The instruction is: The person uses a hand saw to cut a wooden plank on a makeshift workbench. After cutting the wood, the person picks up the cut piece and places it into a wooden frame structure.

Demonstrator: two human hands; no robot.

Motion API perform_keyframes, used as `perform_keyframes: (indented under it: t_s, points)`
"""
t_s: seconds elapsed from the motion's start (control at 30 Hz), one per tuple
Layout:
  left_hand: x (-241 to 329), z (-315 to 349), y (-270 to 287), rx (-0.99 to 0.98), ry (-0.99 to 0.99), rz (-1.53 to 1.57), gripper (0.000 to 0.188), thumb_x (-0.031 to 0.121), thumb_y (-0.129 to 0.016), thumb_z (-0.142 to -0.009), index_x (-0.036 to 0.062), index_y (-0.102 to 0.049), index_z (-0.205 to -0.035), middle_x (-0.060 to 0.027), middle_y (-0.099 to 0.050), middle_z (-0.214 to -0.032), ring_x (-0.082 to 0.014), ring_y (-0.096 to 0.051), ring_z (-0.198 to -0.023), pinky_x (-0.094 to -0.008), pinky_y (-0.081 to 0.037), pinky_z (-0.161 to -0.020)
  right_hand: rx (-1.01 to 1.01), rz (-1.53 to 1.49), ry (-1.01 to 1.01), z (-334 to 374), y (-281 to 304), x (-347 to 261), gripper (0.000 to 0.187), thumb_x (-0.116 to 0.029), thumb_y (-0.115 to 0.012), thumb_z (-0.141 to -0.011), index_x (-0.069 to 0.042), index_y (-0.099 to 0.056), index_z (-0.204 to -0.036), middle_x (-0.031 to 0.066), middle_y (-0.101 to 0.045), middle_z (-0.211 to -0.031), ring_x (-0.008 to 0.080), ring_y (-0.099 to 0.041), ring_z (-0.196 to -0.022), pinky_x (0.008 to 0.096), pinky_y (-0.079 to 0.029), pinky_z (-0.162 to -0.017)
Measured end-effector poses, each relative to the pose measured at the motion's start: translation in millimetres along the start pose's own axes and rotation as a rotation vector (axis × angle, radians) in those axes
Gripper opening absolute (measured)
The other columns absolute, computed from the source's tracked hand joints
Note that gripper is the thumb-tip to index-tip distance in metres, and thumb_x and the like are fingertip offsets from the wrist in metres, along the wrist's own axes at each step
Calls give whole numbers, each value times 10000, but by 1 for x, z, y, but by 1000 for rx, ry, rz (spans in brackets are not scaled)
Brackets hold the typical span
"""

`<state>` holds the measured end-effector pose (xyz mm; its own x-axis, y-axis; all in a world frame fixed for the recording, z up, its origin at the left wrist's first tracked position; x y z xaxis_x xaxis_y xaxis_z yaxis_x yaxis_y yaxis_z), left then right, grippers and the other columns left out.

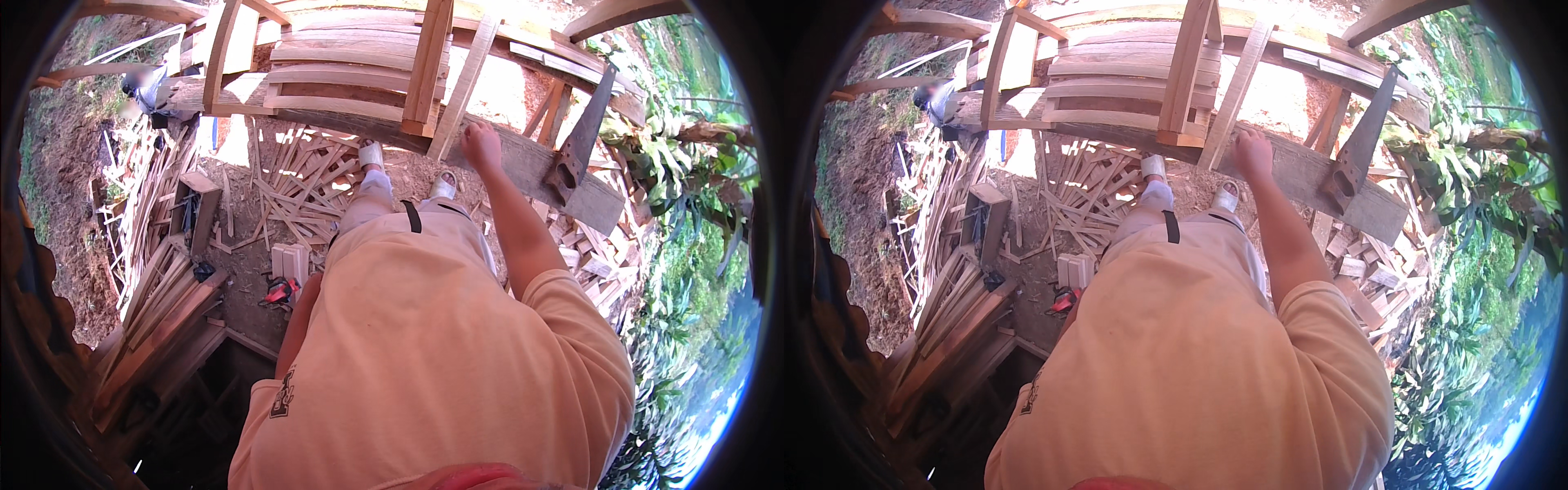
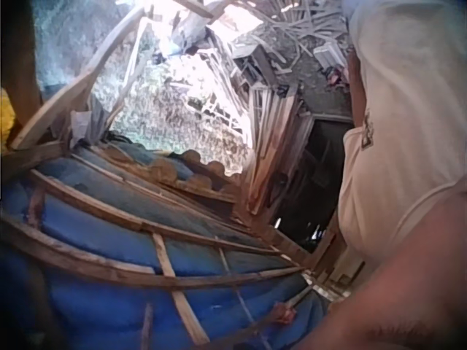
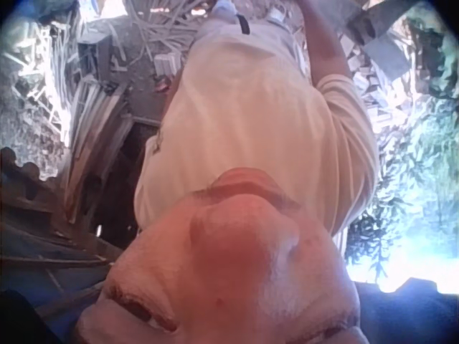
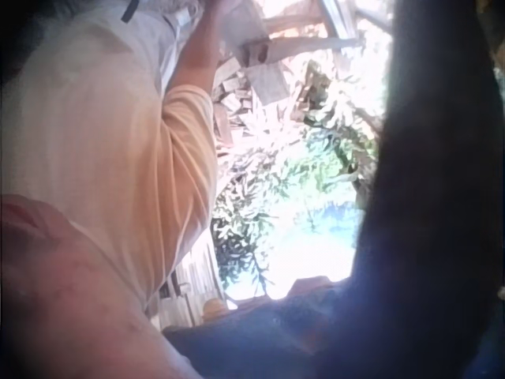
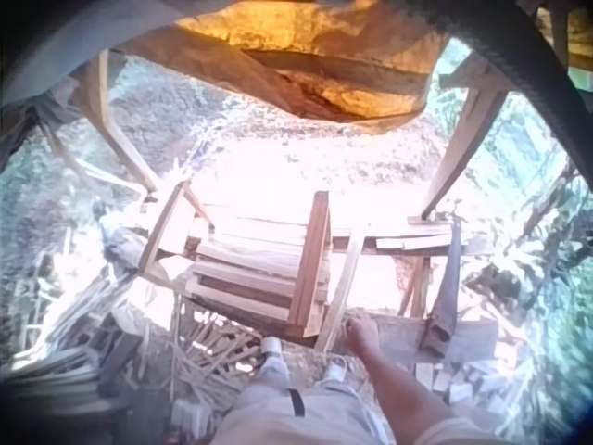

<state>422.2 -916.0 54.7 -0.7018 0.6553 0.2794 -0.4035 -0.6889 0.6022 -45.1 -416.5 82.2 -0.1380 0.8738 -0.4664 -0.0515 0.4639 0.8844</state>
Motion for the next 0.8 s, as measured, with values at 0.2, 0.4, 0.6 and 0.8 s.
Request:
perform_keyframes:
  t_s: [0.2, 0.4, 0.6, 0.8]
  points:
    - [3, -2, 16, 25, -133, -95, 463, 435, -626, -974, -18, -704, -1026, -172, -740, -916, -288, -707, -868, -412, -534, -794, 89, -110, 23, -23, 7, -2, 150, -140, -680, -889, -35, -726, -986, 135, -698, -979, 342, -686, -946, 456, -550, -868]
    - [70, 13, 54, -25, 111, 78, 473, 440, -630, -974, -20, -704, -1050, -181, -741, -934, -296, -707, -879, -416, -536, -795, -93, -92, 86, -31, -2, 5, 144, -135, -683, -897, -46, -720, -1003, 120, -690, -1003, 340, -668, -1026, 460, -552, -882]
    - [62, 4, 54, -37, 88, 26, 473, 433, -622, -987, -23, -697, -1092, -202, -745, -993, -323, -712, -945, -426, -535, -818, -145, 33, 149, -24, 10, 23, 106, -130, -655, -925, -42, -686, -975, 127, -675, -1050, 337, -628, -1087, 452, -537, -902]
    - [19, -17, 35, -50, -8, -55, 450, 391, -622, -990, -26, -691, -1145, -220, -743, -1050, -361, -705, -1015, -444, -531, -851, -58, -80, -1, 12, 23, 42, 106, -135, -693, -909, -34, -701, -938, 147, -678, -1035, 352, -627, -1063, 461, -528, -888]
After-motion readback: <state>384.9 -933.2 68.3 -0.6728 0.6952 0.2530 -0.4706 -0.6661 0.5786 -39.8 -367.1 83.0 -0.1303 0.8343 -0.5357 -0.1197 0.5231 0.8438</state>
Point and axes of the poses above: each hand's wrist, its own z-axis away from the middle knuckle, its own y-axis out of the back of the hand, x = y × z, the point moved 8 cm from there along -z, towards the middle knuckle
